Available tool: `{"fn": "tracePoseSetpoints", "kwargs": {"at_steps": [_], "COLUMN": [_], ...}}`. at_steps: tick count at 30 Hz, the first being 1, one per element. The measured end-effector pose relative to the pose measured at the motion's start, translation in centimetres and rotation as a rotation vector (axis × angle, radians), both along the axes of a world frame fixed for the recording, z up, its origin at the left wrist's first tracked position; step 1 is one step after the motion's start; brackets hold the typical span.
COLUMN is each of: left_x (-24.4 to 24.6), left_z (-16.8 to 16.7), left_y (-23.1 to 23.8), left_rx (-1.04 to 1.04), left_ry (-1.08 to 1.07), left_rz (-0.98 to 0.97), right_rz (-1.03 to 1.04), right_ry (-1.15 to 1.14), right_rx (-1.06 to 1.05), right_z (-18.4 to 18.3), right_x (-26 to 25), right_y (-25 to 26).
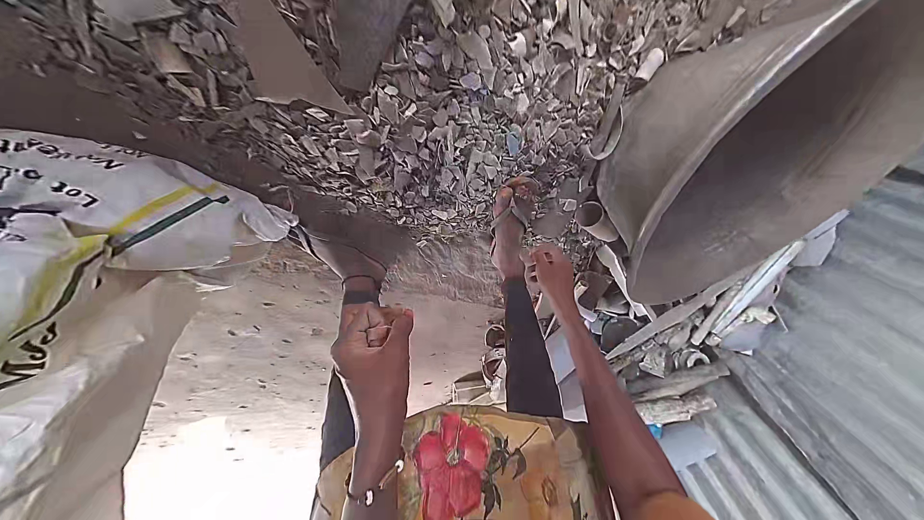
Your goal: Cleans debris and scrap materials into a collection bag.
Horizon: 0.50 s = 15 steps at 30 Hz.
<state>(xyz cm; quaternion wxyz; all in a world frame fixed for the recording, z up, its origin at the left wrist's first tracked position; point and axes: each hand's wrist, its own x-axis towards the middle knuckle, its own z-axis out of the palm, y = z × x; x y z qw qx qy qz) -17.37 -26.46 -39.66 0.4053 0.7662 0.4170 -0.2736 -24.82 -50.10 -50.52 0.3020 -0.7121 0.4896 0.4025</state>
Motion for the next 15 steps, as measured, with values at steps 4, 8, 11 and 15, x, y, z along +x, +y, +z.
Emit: {"fn": "tracePoseSetpoints", "kwargs": {"at_steps": [4, 8, 11, 15], "left_x": [-0.4, 0.6, 2.5, 5.0], "left_z": [-1.2, -1.2, -0.7, -0.1], "left_y": [-0.2, -0.7, -0.4, 0.7], "left_rx": [-0.134, -0.149, -0.129, -0.171], "left_ry": [0.018, 0.056, 0.080, 0.096], "left_rz": [-0.018, -0.042, -0.083, -0.138], "right_rz": [0.461, 0.433, 0.520, 0.653], "right_ry": [-0.021, 0.012, 0.068, 0.199], "right_rx": [-0.200, -0.227, -0.089, -0.016], "right_z": [-8.2, -10.5, -8.4, -3.5], "right_x": [0.3, 3.1, 1.5, 0.0], "right_y": [-5.6, -7.9, -8.3, -6.9]}}
